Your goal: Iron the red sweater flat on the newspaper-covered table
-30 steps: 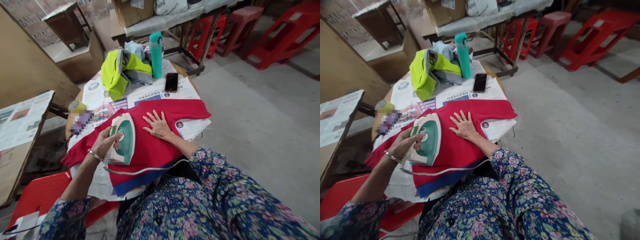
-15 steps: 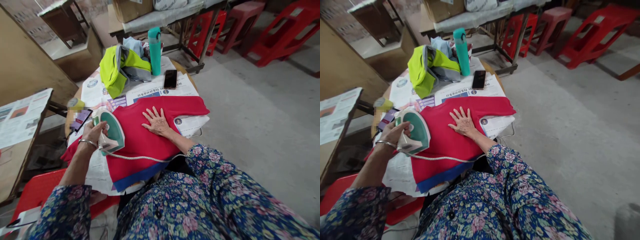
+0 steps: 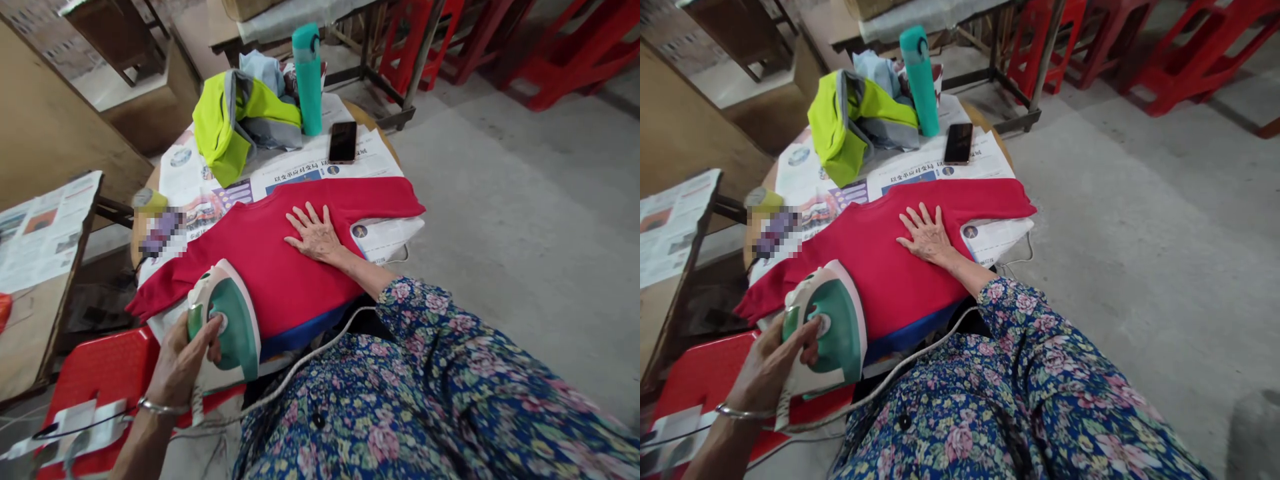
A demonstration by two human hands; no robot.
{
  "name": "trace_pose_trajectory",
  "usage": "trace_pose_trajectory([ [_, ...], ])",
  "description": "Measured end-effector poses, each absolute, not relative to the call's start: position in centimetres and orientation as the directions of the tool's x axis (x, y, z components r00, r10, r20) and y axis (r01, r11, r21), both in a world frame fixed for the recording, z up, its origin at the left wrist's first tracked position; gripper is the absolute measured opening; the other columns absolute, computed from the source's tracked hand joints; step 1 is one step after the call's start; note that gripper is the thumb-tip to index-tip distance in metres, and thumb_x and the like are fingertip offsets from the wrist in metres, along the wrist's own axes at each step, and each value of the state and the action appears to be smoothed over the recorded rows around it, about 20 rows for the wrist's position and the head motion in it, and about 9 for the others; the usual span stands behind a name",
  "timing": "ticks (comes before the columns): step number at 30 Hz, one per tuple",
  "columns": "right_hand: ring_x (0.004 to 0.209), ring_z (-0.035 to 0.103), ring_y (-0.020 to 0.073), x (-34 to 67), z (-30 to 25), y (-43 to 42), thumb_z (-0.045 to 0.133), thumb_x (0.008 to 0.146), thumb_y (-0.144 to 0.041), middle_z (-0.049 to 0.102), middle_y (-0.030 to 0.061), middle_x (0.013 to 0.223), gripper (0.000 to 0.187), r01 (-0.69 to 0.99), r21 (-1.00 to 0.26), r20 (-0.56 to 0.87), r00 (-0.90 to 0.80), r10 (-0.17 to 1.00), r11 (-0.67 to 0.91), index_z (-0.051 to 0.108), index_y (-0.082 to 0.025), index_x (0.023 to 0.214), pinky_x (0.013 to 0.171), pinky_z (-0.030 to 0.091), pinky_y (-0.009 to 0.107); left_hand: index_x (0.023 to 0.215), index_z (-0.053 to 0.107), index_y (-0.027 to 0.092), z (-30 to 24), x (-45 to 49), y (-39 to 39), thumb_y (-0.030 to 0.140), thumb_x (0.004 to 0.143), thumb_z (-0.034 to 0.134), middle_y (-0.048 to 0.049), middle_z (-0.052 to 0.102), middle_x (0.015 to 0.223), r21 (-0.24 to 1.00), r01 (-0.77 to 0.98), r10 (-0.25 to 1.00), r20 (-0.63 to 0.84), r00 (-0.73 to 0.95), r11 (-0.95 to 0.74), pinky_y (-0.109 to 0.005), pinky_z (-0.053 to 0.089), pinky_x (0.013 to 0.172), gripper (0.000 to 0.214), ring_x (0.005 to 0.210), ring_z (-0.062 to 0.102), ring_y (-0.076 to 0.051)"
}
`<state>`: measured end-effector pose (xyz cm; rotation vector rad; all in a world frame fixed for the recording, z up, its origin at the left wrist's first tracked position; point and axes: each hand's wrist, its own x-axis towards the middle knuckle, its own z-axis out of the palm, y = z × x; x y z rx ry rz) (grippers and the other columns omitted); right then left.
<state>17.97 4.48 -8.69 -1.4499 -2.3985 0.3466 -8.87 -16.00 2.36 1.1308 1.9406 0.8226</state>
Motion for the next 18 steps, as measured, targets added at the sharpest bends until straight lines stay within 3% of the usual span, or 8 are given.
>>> trace_pose_trajectory([
  [7,0.171,0.026,0.0452,18.1,-8.6,4.2,0.05,0.113,-0.054,0.041,0.016,0.181,0.07,0.813,-0.371,0.137,-0.429,0.893,0.448,0.049,-0.019,0.174,0.133,0.013,0.081,0.071,0.055,0.026,2.8,-9.0,-10.5,0.064,0.069,0.086,0.0044,0.052,0.047,0.822,0.389,0.886,-0.269,-0.379,0.416,-0.026,0.037,0.042,0.049,0.043,0.049,-0.015],
  [14,0.17,0.029,0.0444,18.1,-8.2,4.3,0.052,0.113,-0.053,0.044,0.0153,0.179,0.067,0.81,-0.378,0.148,-0.424,0.893,0.448,0.052,-0.02,0.172,0.133,0.014,0.08,0.066,0.051,0.027,4.4,-8.9,-0.2,0.039,0.066,0.082,0.0043,0.05,0.05,0.862,0.294,0.844,-0.241,-0.48,0.414,-0.028,0.04,0.045,0.033,0.044,0.048,-0.013],
  [18,0.17,0.029,0.0444,18.1,-8.1,4.4,0.052,0.113,-0.052,0.044,0.0153,0.179,0.067,0.814,-0.377,0.14,-0.422,0.896,0.442,0.052,-0.021,0.172,0.133,0.016,0.08,0.073,0.054,0.027,4.6,-9.2,-0.9,0.043,0.064,0.086,0.0061,0.051,0.054,0.866,0.303,0.87,-0.251,-0.425,0.398,-0.03,0.043,0.049,0.036,0.046,0.048,-0.013],
])
